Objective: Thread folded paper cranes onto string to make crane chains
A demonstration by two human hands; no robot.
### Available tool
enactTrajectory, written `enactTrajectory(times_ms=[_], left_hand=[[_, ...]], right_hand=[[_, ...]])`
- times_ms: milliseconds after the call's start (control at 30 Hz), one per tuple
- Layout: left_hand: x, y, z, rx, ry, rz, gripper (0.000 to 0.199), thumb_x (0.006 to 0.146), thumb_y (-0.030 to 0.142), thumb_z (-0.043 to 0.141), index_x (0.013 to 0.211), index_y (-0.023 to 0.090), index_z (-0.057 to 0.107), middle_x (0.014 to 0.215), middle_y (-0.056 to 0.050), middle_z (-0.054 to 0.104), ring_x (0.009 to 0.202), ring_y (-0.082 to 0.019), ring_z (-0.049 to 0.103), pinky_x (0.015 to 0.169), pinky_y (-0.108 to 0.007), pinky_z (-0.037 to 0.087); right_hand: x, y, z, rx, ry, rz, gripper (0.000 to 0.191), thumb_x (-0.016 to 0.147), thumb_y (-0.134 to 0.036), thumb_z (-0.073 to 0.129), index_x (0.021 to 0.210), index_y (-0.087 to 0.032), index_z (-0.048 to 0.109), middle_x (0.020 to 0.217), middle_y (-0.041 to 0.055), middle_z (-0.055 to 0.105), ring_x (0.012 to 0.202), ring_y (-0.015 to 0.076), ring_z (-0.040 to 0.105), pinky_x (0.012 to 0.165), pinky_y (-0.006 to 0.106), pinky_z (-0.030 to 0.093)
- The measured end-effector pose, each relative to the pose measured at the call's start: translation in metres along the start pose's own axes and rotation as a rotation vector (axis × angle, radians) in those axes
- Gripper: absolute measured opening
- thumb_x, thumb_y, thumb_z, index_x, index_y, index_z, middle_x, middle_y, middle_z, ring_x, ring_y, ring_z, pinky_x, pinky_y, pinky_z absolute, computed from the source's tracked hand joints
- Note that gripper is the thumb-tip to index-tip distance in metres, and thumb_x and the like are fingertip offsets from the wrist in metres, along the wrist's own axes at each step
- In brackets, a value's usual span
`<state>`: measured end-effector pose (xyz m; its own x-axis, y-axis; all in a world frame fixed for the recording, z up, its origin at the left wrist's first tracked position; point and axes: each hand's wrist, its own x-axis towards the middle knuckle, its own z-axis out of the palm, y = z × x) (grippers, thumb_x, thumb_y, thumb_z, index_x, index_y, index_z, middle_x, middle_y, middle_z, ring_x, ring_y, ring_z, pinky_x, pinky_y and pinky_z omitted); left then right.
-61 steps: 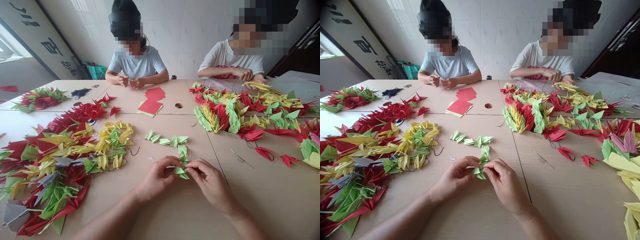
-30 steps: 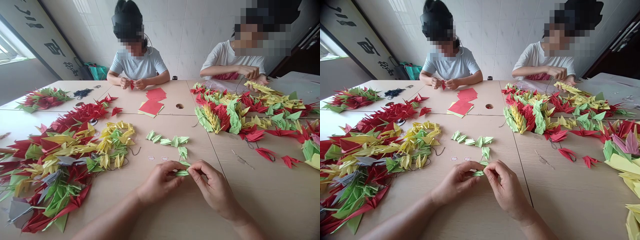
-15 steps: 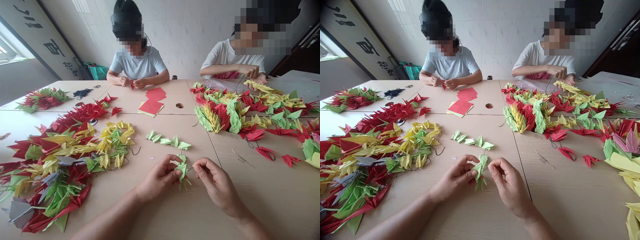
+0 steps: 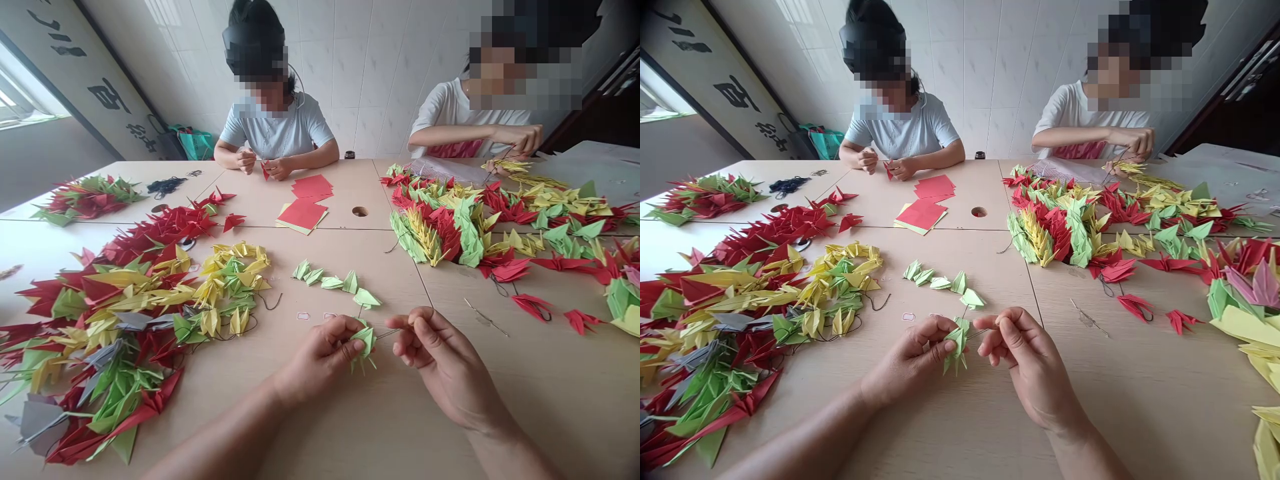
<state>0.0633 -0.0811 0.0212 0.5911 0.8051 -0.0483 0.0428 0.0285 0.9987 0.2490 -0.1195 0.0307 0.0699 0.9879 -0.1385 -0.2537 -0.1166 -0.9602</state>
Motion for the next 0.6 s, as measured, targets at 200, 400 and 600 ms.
enactTrajectory(times_ms=[200, 400, 600], left_hand=[[0.000, 0.000, -0.001, 0.098, 0.018, 0.010, 0.024, 0.086, 0.038, 0.050, 0.087, 0.015, 0.056, 0.078, -0.003, 0.054, 0.072, -0.013, 0.046, 0.066, -0.024, 0.038], [0.000, -0.003, -0.001, 0.096, 0.023, -0.004, 0.024, 0.087, 0.039, 0.049, 0.088, 0.016, 0.054, 0.078, -0.003, 0.056, 0.073, -0.013, 0.048, 0.068, -0.025, 0.038], [0.000, -0.006, -0.001, 0.172, 0.064, 0.018, 0.023, 0.087, 0.038, 0.050, 0.086, 0.016, 0.056, 0.074, -0.002, 0.053, 0.072, -0.013, 0.046, 0.067, -0.024, 0.037]], right_hand=[[0.003, -0.002, -0.004, 0.141, -0.040, 0.021, 0.020, 0.083, -0.039, 0.058, 0.075, -0.022, 0.055, 0.067, -0.0006, 0.055, 0.061, 0.0122, 0.053, 0.057, 0.024, 0.047], [0.009, 0.000, -0.013, 0.114, 0.067, -0.074, 0.019, 0.082, -0.041, 0.057, 0.074, -0.025, 0.050, 0.067, -0.0010, 0.046, 0.058, 0.0137, 0.046, 0.053, 0.027, 0.044], [0.010, -0.002, -0.016, 0.053, 0.090, -0.106, 0.021, 0.081, -0.041, 0.058, 0.071, -0.024, 0.052, 0.064, -0.0021, 0.046, 0.056, 0.0124, 0.045, 0.052, 0.024, 0.043]])
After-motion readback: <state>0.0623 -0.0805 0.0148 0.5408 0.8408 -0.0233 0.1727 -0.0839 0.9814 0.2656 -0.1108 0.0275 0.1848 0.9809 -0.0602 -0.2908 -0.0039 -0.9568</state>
